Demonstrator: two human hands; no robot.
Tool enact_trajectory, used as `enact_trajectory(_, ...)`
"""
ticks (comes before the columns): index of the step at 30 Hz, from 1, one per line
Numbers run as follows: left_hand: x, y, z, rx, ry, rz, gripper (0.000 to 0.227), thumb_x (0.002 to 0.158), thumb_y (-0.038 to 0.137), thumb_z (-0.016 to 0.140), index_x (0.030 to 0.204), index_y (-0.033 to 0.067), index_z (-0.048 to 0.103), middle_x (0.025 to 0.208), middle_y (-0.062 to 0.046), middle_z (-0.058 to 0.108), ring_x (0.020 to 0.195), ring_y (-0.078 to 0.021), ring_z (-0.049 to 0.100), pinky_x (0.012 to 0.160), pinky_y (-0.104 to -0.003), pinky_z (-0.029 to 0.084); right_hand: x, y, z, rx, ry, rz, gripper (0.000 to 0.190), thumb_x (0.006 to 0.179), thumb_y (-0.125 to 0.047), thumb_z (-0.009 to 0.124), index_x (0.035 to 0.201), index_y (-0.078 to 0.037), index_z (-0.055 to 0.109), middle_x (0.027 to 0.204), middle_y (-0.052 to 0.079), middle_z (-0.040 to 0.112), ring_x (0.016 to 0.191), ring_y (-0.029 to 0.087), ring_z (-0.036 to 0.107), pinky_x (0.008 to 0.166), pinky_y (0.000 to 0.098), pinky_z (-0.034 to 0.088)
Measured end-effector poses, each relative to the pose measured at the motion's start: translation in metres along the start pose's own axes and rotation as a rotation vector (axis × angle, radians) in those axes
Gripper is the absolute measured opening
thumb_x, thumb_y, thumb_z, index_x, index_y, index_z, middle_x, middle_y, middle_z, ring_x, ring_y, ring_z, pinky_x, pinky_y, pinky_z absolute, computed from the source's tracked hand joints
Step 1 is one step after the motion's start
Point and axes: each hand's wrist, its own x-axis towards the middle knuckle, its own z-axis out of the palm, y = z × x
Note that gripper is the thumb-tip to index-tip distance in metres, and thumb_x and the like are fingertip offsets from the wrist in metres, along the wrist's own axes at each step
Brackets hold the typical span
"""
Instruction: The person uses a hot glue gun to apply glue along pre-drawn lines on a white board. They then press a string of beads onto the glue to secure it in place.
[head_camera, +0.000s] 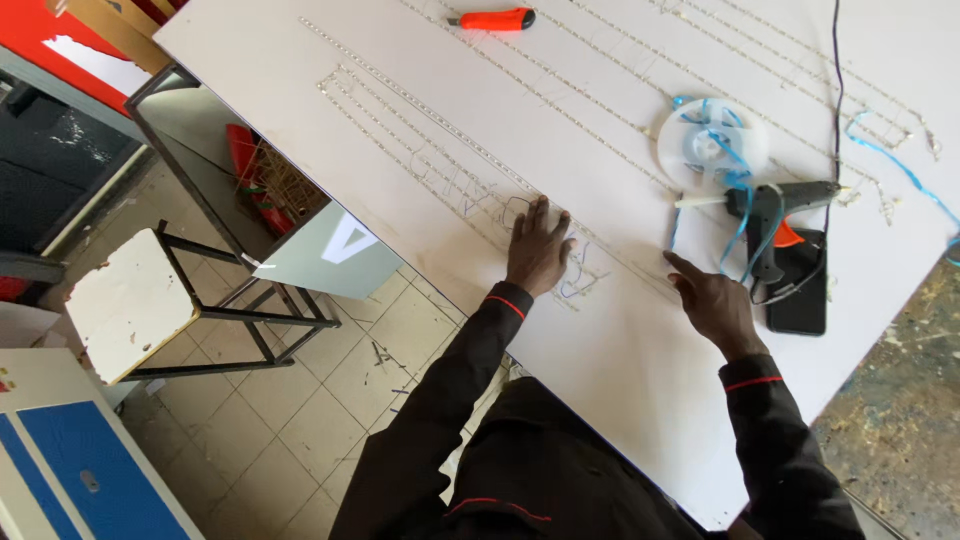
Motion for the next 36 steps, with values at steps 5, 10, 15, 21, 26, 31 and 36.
enact_trajectory(5, 0.002, 0.008, 0.008, 0.032, 0.029, -0.015, 0.054, 0.119, 0.034, 0.056, 0.169, 0.0128, 0.059, 0.179, -0.034, 0.037, 0.171, -0.0509, 0.035, 0.135, -0.064, 0.034, -0.040, 0.019, -0.002, 0.224, 0.165, -0.205, 0.034, 0.113, -0.028, 0.072, 0.146, -0.033, 0.081, 0.091, 0.017, 0.085, 0.085, 0.047, 0.081, 0.072, 0.0610, 0.064)
enact_trajectory(10, 0.000, 0.018, 0.023, 0.058, 0.027, -0.080, 0.055, 0.120, 0.029, 0.055, 0.173, 0.0135, 0.055, 0.182, -0.032, 0.033, 0.172, -0.0477, 0.033, 0.136, -0.062, 0.032, -0.053, 0.030, 0.006, 0.272, 0.234, -0.361, 0.029, 0.114, -0.018, 0.072, 0.139, -0.025, 0.086, 0.083, 0.013, 0.084, 0.073, 0.039, 0.081, 0.063, 0.0499, 0.063)
enact_trajectory(15, 0.001, 0.029, 0.034, 0.083, 0.066, -0.140, 0.053, 0.120, 0.024, 0.056, 0.172, 0.0124, 0.055, 0.181, -0.030, 0.036, 0.171, -0.0461, 0.036, 0.135, -0.060, 0.037, -0.049, 0.059, 0.022, 0.164, 0.332, -0.467, 0.026, 0.112, -0.014, 0.074, 0.131, -0.028, 0.086, 0.078, 0.009, 0.075, 0.075, 0.035, 0.078, 0.060, 0.0476, 0.061)
enact_trajectory(21, -0.003, 0.049, 0.037, 0.110, 0.056, -0.202, 0.056, 0.120, 0.024, 0.055, 0.174, 0.0098, 0.051, 0.182, -0.031, 0.034, 0.173, -0.0462, 0.031, 0.137, -0.059, 0.036, -0.049, 0.071, 0.024, 0.221, 0.355, -0.509, 0.023, 0.106, -0.006, 0.075, 0.121, -0.019, 0.086, 0.077, 0.009, 0.072, 0.072, 0.037, 0.075, 0.057, 0.0464, 0.057)
enact_trajectory(26, -0.012, 0.081, 0.025, 0.155, 0.024, -0.195, 0.057, 0.116, 0.019, 0.060, 0.172, 0.0084, 0.053, 0.180, -0.030, 0.038, 0.173, -0.0444, 0.032, 0.136, -0.058, 0.035, -0.052, 0.085, 0.041, 0.174, 0.416, -0.543, 0.027, 0.099, -0.006, 0.074, 0.118, -0.020, 0.087, 0.076, 0.005, 0.068, 0.069, 0.032, 0.074, 0.058, 0.0413, 0.058)
enact_trajectory(31, -0.024, 0.111, 0.031, 0.212, -0.010, -0.142, 0.060, 0.112, 0.019, 0.065, 0.170, 0.0077, 0.054, 0.178, -0.030, 0.041, 0.172, -0.0453, 0.031, 0.137, -0.059, 0.032, -0.053, 0.090, 0.043, 0.053, 0.493, -0.583, 0.034, 0.091, -0.007, 0.075, 0.117, -0.023, 0.088, 0.074, 0.000, 0.062, 0.067, 0.027, 0.071, 0.060, 0.0379, 0.058)
enact_trajectory(36, -0.045, 0.148, 0.039, 0.185, 0.015, -0.024, 0.057, 0.109, 0.015, 0.068, 0.165, 0.0081, 0.061, 0.174, -0.030, 0.045, 0.168, -0.0472, 0.038, 0.134, -0.060, 0.037, -0.055, 0.096, 0.044, 0.037, 0.663, -0.617, 0.027, 0.079, -0.008, 0.072, 0.098, -0.019, 0.088, 0.072, 0.000, 0.064, 0.075, 0.025, 0.069, 0.080, 0.0392, 0.059)
